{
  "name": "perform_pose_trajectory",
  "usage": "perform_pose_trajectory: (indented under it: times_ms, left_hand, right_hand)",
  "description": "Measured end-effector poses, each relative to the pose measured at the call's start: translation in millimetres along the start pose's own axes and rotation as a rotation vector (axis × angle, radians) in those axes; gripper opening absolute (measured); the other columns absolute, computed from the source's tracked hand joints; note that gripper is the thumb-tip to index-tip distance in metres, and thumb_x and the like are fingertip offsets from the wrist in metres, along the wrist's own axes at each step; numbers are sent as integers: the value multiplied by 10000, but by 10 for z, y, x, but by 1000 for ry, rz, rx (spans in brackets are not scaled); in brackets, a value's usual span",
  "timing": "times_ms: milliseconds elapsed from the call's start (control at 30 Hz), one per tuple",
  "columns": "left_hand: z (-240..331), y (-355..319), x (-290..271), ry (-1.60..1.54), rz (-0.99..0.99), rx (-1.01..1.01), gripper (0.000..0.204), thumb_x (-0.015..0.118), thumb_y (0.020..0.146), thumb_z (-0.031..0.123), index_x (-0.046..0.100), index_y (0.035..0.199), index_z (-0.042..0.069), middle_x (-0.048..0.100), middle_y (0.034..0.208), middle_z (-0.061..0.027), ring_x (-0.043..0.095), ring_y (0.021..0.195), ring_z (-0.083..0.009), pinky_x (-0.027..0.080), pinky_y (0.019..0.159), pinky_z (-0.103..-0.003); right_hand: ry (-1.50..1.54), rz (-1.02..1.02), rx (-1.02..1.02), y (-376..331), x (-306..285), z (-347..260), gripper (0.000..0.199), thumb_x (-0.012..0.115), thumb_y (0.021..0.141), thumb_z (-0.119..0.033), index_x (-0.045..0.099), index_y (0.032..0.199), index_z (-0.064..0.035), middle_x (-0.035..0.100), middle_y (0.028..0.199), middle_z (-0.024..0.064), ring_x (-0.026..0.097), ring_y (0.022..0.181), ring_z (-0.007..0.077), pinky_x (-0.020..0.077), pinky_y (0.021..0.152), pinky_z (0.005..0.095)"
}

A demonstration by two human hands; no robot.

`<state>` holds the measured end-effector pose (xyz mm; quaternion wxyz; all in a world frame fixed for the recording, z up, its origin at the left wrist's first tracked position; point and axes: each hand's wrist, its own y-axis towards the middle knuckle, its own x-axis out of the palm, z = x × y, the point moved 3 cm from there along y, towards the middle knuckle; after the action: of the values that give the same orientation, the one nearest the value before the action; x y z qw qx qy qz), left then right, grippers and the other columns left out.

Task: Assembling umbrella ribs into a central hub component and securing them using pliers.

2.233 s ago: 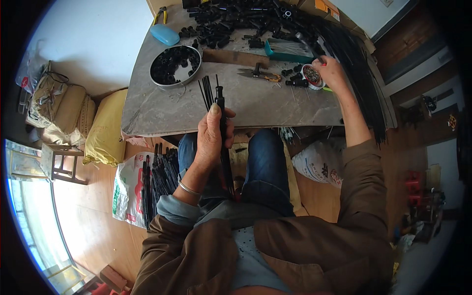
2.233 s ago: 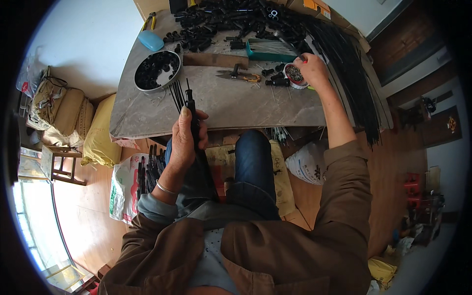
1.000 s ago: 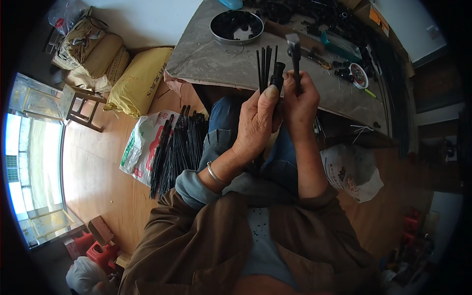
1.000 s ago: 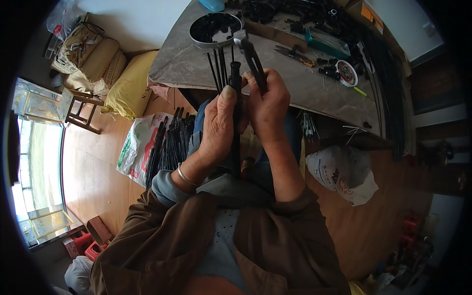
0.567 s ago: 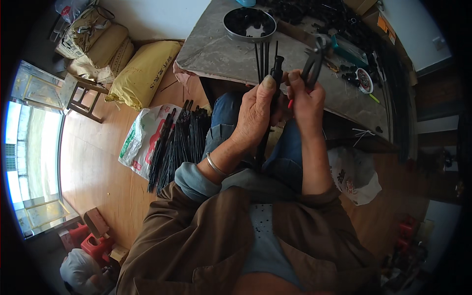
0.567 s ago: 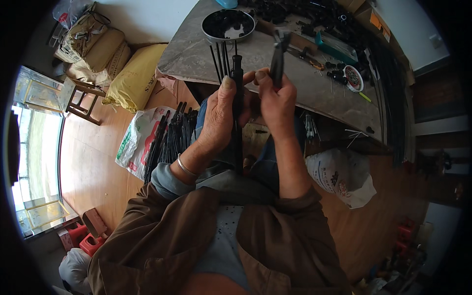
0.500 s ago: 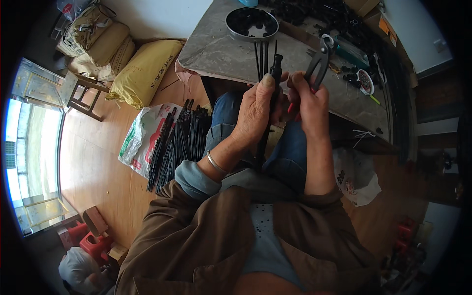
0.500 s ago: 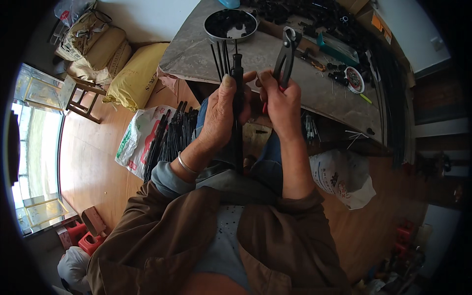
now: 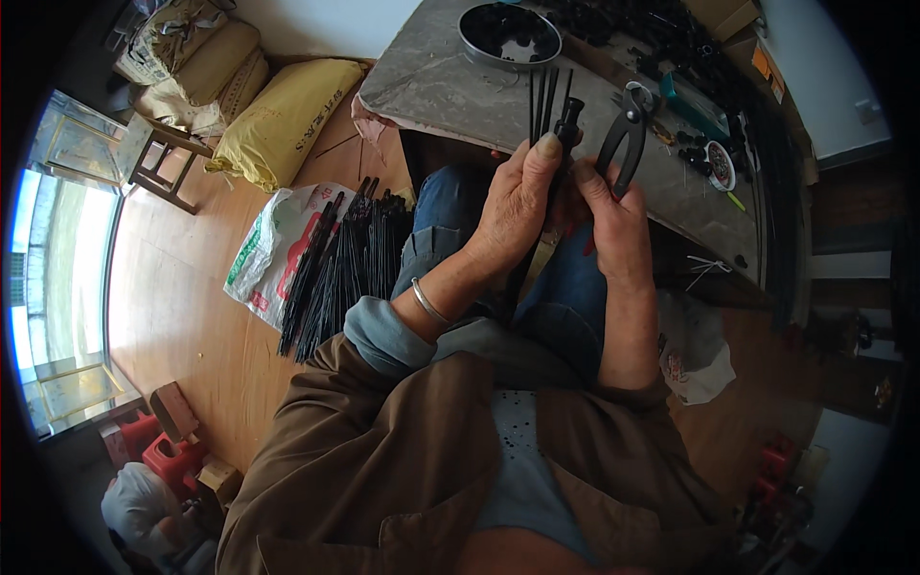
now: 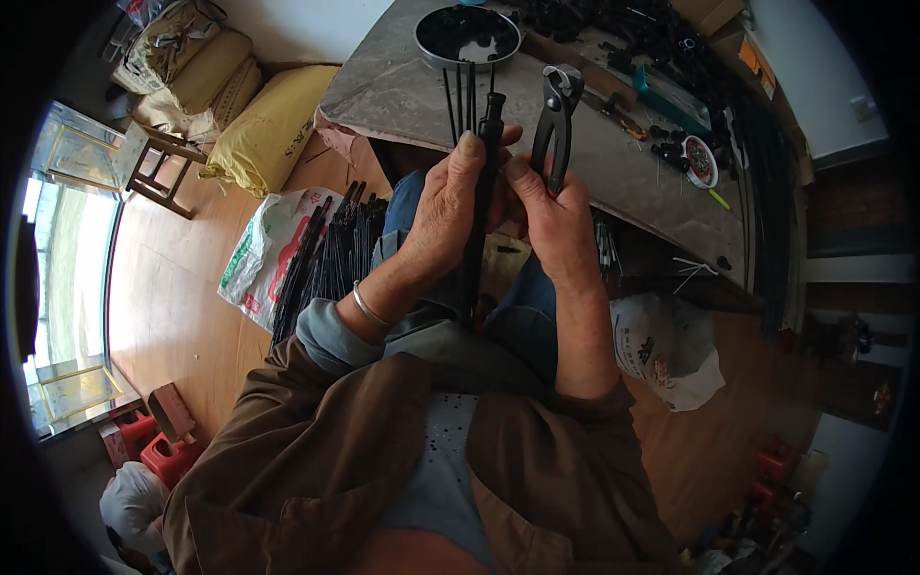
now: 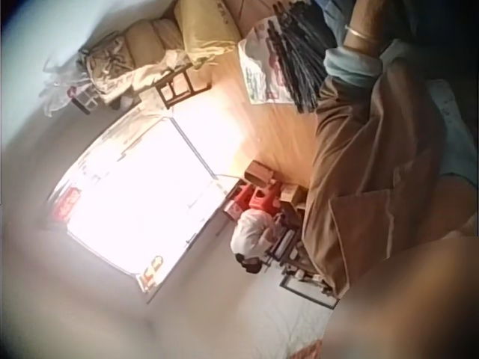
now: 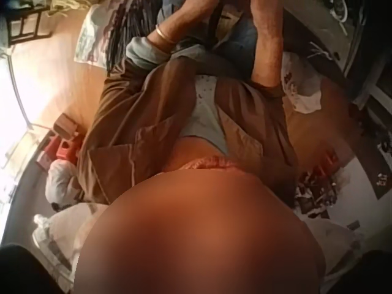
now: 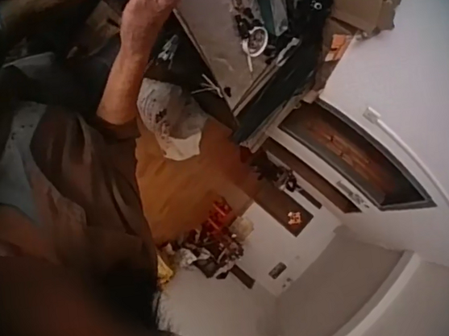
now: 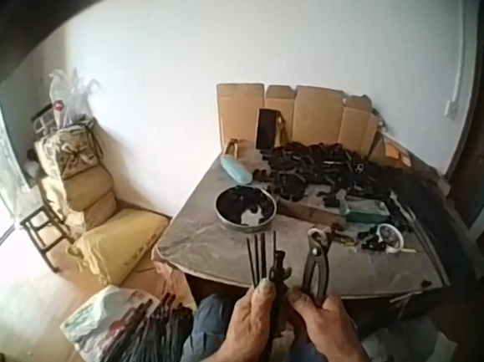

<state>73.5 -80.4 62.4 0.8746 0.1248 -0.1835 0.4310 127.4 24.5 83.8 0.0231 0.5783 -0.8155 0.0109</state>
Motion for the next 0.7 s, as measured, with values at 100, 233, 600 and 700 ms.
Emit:
perform_pose_trajectory:
  times_ms: [100,233,600,700]
  left_hand:
    - [-32,10,-16,-18,-5,-5,601,352,999,504,526,1267,-5,507,690,11,436,556,-49,363,513,-208]
    - [-32,15,-21,-23,19,-4,588,361,1001,492,530,1262,-7,514,700,8,437,559,-48,366,513,-205]
    - [-27,11,-16,-32,10,-4,573,362,1007,471,524,1270,-12,541,719,4,467,577,-37,390,516,-191]
    - [-88,17,-52,-22,11,22,570,355,1009,469,523,1272,-8,536,712,7,463,572,-36,386,513,-190]
  right_hand:
    - [-31,4,-4,14,-26,34,256,568,959,-285,616,925,-35,574,661,-11,542,542,68,389,470,200]
    - [-63,-11,-23,23,-45,90,260,552,965,-291,614,910,-44,575,653,-9,539,544,64,373,475,202]
    - [2,35,-1,14,4,93,266,538,971,-295,598,837,-73,580,628,-5,523,506,54,345,433,190]
    - [32,62,2,11,36,98,264,537,972,-292,590,829,-76,578,629,-5,527,512,56,349,431,191]
